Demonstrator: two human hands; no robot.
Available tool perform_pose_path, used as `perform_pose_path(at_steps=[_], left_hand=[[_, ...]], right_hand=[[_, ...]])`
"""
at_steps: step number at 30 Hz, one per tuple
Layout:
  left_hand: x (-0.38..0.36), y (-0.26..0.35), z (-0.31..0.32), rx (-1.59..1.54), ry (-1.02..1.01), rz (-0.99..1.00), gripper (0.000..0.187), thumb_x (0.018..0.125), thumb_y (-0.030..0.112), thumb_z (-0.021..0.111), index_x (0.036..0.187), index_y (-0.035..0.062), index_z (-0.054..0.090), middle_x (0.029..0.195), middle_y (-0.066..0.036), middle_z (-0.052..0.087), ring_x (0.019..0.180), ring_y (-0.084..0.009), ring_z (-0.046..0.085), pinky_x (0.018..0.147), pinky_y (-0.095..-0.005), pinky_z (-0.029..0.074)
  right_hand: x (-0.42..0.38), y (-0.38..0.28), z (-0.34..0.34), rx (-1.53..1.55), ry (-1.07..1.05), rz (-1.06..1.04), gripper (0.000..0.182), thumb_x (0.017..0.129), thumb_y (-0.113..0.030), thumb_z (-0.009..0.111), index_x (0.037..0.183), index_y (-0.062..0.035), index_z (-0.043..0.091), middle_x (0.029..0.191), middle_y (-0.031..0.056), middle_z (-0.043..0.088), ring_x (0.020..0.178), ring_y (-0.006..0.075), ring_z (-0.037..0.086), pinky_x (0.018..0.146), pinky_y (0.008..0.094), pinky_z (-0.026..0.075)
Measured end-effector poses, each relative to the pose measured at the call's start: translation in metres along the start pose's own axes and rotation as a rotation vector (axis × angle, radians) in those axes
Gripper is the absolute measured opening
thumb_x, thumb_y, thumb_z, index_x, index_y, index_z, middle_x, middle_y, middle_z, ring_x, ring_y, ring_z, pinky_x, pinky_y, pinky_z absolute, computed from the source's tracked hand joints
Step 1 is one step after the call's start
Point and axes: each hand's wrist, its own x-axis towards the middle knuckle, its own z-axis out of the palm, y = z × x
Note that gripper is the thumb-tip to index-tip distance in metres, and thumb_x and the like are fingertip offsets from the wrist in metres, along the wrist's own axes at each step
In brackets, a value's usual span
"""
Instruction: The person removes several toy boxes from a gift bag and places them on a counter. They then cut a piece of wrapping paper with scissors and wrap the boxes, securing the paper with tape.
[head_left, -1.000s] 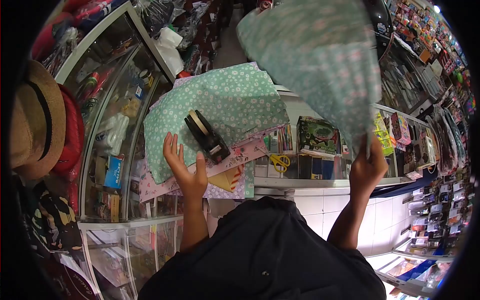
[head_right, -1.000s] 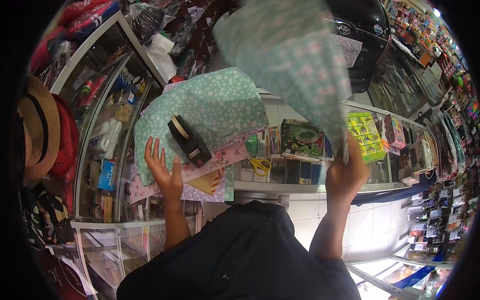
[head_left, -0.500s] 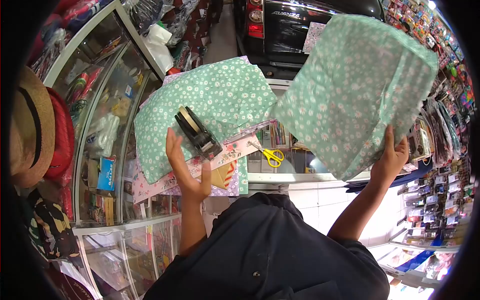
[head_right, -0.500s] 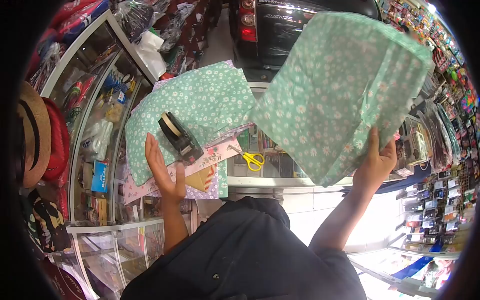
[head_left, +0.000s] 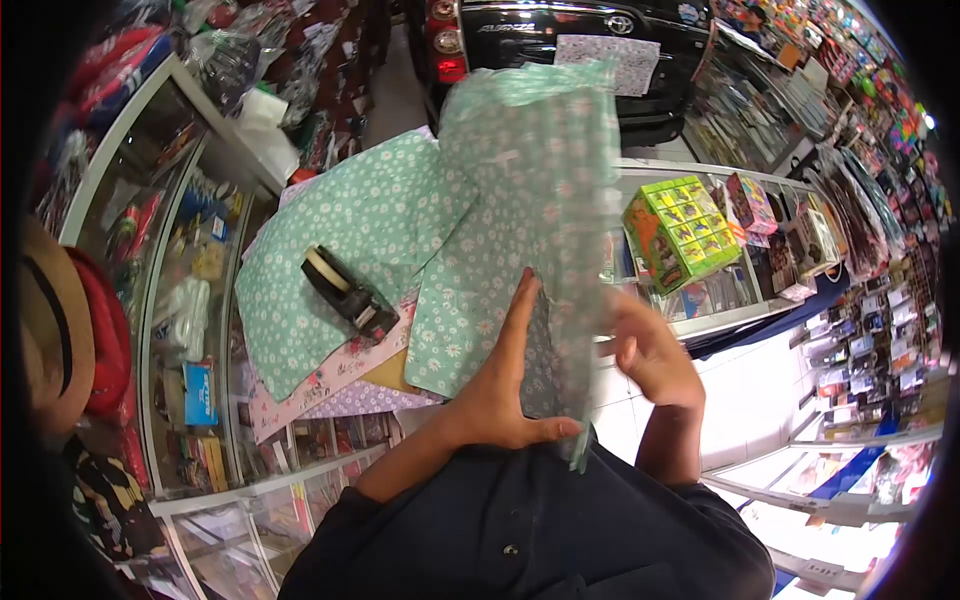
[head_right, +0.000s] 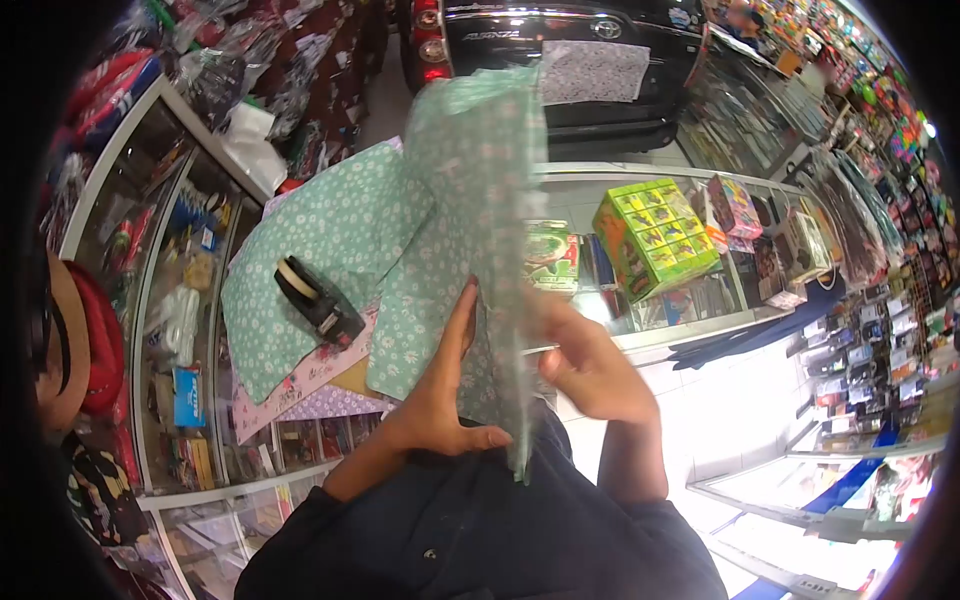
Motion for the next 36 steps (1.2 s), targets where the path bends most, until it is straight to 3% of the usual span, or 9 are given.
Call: perform_pose_path(at_steps=[6, 8, 9, 13, 15, 20, 28, 30, 36], left_hand=[[0.009, 0.003, 0.019, -0.145, 0.171, -0.056, 0.132, 0.078, 0.02, 0.089, 0.164, -0.0084, -0.007, 0.17, -0.033, 0.011, 0.16, -0.0416, 0.017, 0.128, -0.048, 0.02], [0.007, -0.001, 0.021, 0.085, 0.233, -0.058, 0.114, 0.078, 0.0, 0.068, 0.166, -0.0051, -0.004, 0.168, -0.026, 0.019, 0.158, -0.0359, 0.025, 0.127, -0.0449, 0.024], [0.008, -0.005, 0.023, 0.086, 0.232, -0.059, 0.114, 0.078, 0.0, 0.068, 0.166, -0.0051, -0.004, 0.168, -0.026, 0.019, 0.158, -0.0359, 0.025, 0.127, -0.0449, 0.024], [0.013, -0.011, 0.027, 0.061, 0.32, -0.06, 0.104, 0.072, -0.003, 0.055, 0.164, -0.0103, 0.006, 0.17, -0.031, 0.014, 0.162, -0.0425, 0.011, 0.131, -0.0469, 0.01], [0.015, -0.007, 0.027, 0.067, 0.302, -0.073, 0.104, 0.069, -0.004, 0.052, 0.163, -0.0116, 0.007, 0.17, -0.03, 0.015, 0.162, -0.0421, 0.009, 0.131, -0.0464, 0.008], [0.023, -0.003, 0.029, 0.099, 0.297, -0.076, 0.105, 0.069, -0.005, 0.049, 0.163, -0.0106, 0.004, 0.169, -0.027, 0.016, 0.161, -0.0375, 0.014, 0.13, -0.0438, 0.011], [0.047, 0.002, 0.038, 0.136, 0.289, -0.171, 0.102, 0.075, -0.003, 0.055, 0.163, -0.011, 0.005, 0.168, -0.031, 0.016, 0.161, -0.0417, 0.014, 0.13, -0.0461, 0.012], [0.056, 0.003, 0.043, 0.251, 0.233, -0.243, 0.099, 0.079, 0.002, 0.062, 0.162, -0.0095, 0.01, 0.167, -0.038, 0.014, 0.159, -0.0514, 0.015, 0.129, -0.0518, 0.017], [0.086, -0.02, 0.074, 0.33, 0.199, -0.351, 0.101, 0.089, 0.031, 0.081, 0.162, -0.0049, 0.02, 0.168, -0.039, 0.012, 0.156, -0.0558, 0.018, 0.126, -0.0623, 0.019]], right_hand=[[0.008, 0.018, 0.021, 0.133, -0.076, 0.013, 0.089, 0.109, -0.068, 0.022, 0.158, 0.0034, 0.042, 0.159, 0.0211, 0.048, 0.142, 0.0338, 0.051, 0.112, 0.0445, 0.046], [0.014, 0.028, 0.015, -0.02, -0.129, 0.013, 0.084, 0.112, -0.063, 0.018, 0.156, 0.002, 0.046, 0.154, 0.0221, 0.053, 0.141, 0.0333, 0.052, 0.11, 0.044, 0.048], [0.017, 0.027, 0.01, 0.041, -0.092, 0.039, 0.062, 0.115, -0.047, 0.035, 0.15, 0.0006, 0.053, 0.146, 0.0238, 0.06, 0.139, 0.0351, 0.054, 0.11, 0.0429, 0.047], [0.04, 0.046, -0.019, -0.302, 0.176, -0.007, 0.06, 0.102, -0.032, 0.063, 0.153, -0.0038, 0.051, 0.151, 0.0232, 0.055, 0.144, 0.0394, 0.048, 0.115, 0.0481, 0.042], [0.056, 0.067, -0.035, -1.195, 0.361, -0.148, 0.084, 0.079, -0.016, 0.08, 0.156, -0.0075, 0.047, 0.16, 0.0192, 0.046, 0.144, 0.0421, 0.045, 0.118, 0.0534, 0.039], [0.073, 0.103, -0.069, -1.179, 0.119, -0.066, 0.096, 0.07, -0.025, 0.089, 0.155, -0.0085, 0.046, 0.155, 0.022, 0.047, 0.142, 0.0448, 0.043, 0.117, 0.055, 0.038], [-0.005, 0.011, -0.076, -0.701, 0.471, 0.021, 0.083, 0.075, -0.031, 0.092, 0.145, -0.0044, 0.058, 0.128, 0.021, 0.063, 0.12, 0.0363, 0.062, 0.1, 0.0436, 0.051], [-0.022, -0.013, -0.089, -0.504, 0.511, 0.132, 0.081, 0.076, -0.026, 0.091, 0.146, -0.0012, 0.058, 0.129, 0.0185, 0.065, 0.117, 0.0264, 0.063, 0.094, 0.041, 0.055], [-0.024, -0.032, -0.107, -0.337, 0.598, -0.013, 0.076, 0.081, -0.022, 0.086, 0.146, 0.0027, 0.056, 0.131, 0.0192, 0.063, 0.121, 0.0263, 0.062, 0.091, 0.0366, 0.059]])
